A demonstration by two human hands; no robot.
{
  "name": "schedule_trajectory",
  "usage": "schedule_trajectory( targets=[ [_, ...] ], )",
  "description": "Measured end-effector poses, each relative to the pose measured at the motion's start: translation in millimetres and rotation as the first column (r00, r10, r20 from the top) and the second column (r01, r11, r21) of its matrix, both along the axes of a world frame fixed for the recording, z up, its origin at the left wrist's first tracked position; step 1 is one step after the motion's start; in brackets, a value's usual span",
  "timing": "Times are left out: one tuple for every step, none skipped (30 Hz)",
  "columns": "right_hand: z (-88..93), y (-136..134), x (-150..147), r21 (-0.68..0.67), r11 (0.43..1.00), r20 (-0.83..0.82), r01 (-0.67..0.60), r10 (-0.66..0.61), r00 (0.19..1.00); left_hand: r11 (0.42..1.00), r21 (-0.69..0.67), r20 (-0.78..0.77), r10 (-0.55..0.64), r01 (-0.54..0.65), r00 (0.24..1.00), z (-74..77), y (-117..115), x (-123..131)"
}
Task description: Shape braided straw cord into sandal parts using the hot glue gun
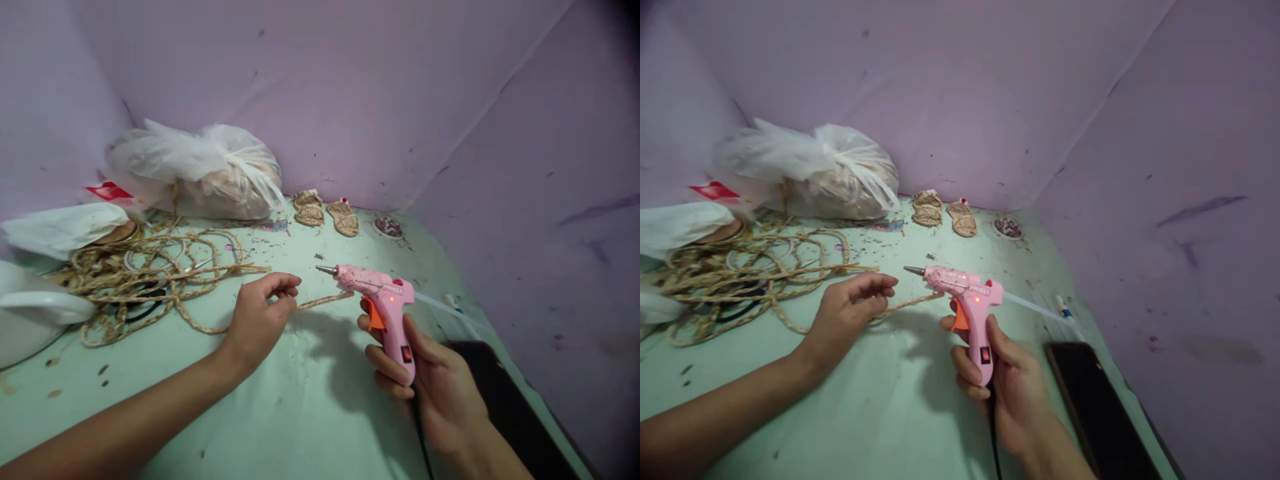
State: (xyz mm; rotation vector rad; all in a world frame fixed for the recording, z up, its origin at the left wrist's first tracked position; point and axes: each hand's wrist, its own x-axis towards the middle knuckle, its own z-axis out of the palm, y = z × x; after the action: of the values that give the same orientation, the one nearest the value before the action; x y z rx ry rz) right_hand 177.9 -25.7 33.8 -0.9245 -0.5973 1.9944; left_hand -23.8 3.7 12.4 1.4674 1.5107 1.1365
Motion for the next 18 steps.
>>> schedule_trajectory(
  targets=[
    [0.0, 1, -4, 0.001, 1.000, -0.012, -0.017, 0.017, 1.000, 1.000, -0.018, -0.008, 0.004, -0.004, 1.000, -2.2, 2, 1],
    [0.1, 1, -7, 0.004, 1.000, -0.021, -0.031, 0.031, 0.999, 1.000, -0.012, -0.044, -0.019, 0.018, 0.999, -5.1, 4, 1],
    [0.2, 2, -10, 0.008, 0.999, -0.029, -0.036, 0.037, 0.999, 0.998, 0.019, -0.101, -0.063, 0.065, 0.993, -7.9, 5, 2],
    [0.4, 2, -12, 0.015, 0.999, -0.036, -0.034, 0.035, 0.999, 0.990, 0.059, -0.176, -0.118, 0.130, 0.977, -10.1, 5, 3],
    [0.5, 3, -15, 0.020, 0.999, -0.040, -0.028, 0.029, 0.999, 0.974, 0.092, -0.261, -0.177, 0.207, 0.949, -11.3, 4, 4],
    [0.5, 4, -16, 0.024, 1.000, -0.043, -0.020, 0.021, 0.999, 0.952, 0.109, -0.345, -0.233, 0.285, 0.909, -11.4, 3, 5],
    [0.4, 4, -17, 0.026, 1.000, -0.043, -0.014, 0.015, 0.999, 0.930, 0.108, -0.416, -0.278, 0.351, 0.866, -10.4, 1, 5],
    [0.2, 5, -18, 0.029, 1.000, -0.042, -0.013, 0.015, 0.999, 0.912, 0.092, -0.460, -0.317, 0.400, 0.829, -8.8, 0, 5],
    [0.0, 5, -19, 0.031, 0.999, -0.041, -0.013, 0.015, 0.999, 0.903, 0.075, -0.470, -0.342, 0.423, 0.813, -6.8, -2, 5],
    [-0.2, 5, -19, 0.033, 0.999, -0.043, -0.016, 0.017, 0.999, 0.905, 0.063, -0.447, -0.351, 0.421, 0.822, -4.8, -2, 5],
    [-0.5, 5, -19, 0.037, 0.999, -0.047, -0.014, 0.016, 0.999, 0.921, 0.066, -0.389, -0.331, 0.384, 0.860, -3.0, -3, 4],
    [-0.9, 4, -19, 0.041, 0.999, -0.052, -0.004, 0.006, 0.999, 0.945, 0.075, -0.297, -0.283, 0.317, 0.912, -1.4, -2, 4],
    [-1.2, 3, -20, 0.043, 0.999, -0.060, 0.009, -0.006, 0.998, 0.969, 0.079, -0.177, -0.216, 0.232, 0.960, 0.0, -2, 4],
    [-1.7, 3, -20, 0.042, 0.999, -0.068, 0.018, -0.015, 0.998, 0.986, 0.074, -0.044, -0.145, 0.148, 0.988, 1.2, -1, 4],
    [-2.4, 2, -21, 0.038, 0.999, -0.075, 0.017, -0.014, 0.997, 0.994, 0.058, 0.085, -0.092, 0.088, 0.992, 2.4, -1, 4],
    [-3.2, 1, -22, 0.032, 0.999, -0.078, 0.005, -0.002, 0.997, 0.997, 0.035, 0.196, -0.074, 0.069, 0.978, 3.5, 0, 5],
    [-4.1, 0, -24, 0.027, 1.000, -0.081, -0.011, 0.013, 0.997, 0.996, 0.009, 0.278, -0.084, 0.085, 0.957, 4.6, 1, 6],
    [-5.1, -1, -26, 0.025, 0.999, -0.084, -0.026, 0.028, 0.996, 0.992, -0.018, 0.328, -0.111, 0.123, 0.938, 5.7, 1, 8]
  ],
)
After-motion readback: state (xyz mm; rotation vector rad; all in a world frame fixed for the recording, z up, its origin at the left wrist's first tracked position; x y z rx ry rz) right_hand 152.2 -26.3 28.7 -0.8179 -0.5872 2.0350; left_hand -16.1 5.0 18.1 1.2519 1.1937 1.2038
